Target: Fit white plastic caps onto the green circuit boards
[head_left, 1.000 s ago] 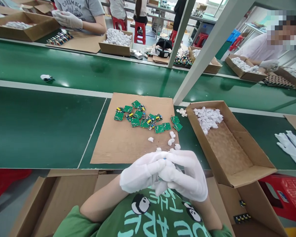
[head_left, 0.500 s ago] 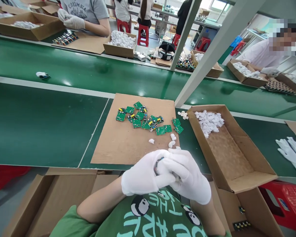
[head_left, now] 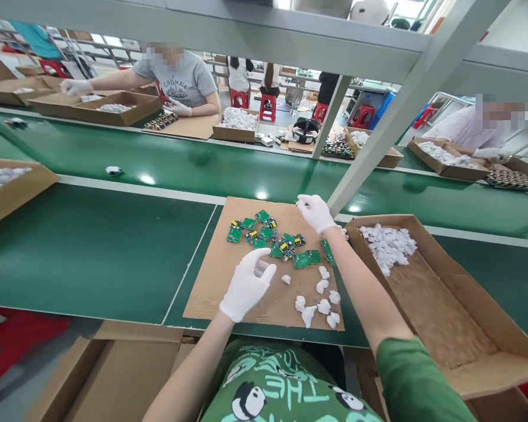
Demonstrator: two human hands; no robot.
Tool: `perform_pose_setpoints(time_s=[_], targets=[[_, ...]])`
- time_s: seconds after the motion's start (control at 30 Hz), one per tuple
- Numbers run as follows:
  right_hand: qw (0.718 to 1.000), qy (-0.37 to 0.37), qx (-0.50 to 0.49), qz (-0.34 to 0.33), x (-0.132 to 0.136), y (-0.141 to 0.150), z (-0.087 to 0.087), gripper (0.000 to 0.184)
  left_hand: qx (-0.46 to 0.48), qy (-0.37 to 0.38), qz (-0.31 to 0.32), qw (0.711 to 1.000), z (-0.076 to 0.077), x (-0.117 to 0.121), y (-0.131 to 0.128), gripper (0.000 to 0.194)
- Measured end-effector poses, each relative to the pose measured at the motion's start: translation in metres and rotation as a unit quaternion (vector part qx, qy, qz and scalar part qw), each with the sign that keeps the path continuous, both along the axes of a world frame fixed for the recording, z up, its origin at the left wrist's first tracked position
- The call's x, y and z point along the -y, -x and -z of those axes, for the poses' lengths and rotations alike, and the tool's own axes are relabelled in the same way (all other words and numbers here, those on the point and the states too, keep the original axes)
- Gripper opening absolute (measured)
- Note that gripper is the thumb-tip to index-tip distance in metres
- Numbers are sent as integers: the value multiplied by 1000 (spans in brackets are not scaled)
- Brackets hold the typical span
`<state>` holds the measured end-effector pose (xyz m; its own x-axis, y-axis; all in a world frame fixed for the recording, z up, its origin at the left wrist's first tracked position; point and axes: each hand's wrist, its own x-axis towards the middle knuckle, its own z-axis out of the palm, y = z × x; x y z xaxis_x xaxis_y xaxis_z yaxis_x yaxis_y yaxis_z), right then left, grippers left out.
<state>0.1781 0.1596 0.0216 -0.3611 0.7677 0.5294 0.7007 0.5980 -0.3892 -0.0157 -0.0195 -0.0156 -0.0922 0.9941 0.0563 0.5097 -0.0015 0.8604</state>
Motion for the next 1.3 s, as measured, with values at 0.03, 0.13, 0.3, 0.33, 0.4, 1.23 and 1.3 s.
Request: perform_pose_setpoints(time_s=[0.03,0.13,0.3,0.33,0.4,1.23,1.3], targets=[[1000,16,7,17,-17,-1,4,34,-24,-9,-2,1000,3,-3,2,41],[996,66,43,40,-38,-4,10,34,-116,-38,4,993,8,-14,9,41],[990,98,96,15,26,-5,5,28,-235,-51,44,970,14,-40,16,42],[989,102,105,-2,50,-5,4,26,-251,-52,55,965,16,-44,15,42],[985,118,122,-36,101,-7,5,21,-275,-55,74,957,20,-49,13,43],[770,416,-474,-98,223,-20,-7,24,541,92,-12,836,-34,36,-24,34],[769,403,-489,-85,227,-22,-9,18,554,122,13,824,-39,39,-28,34]])
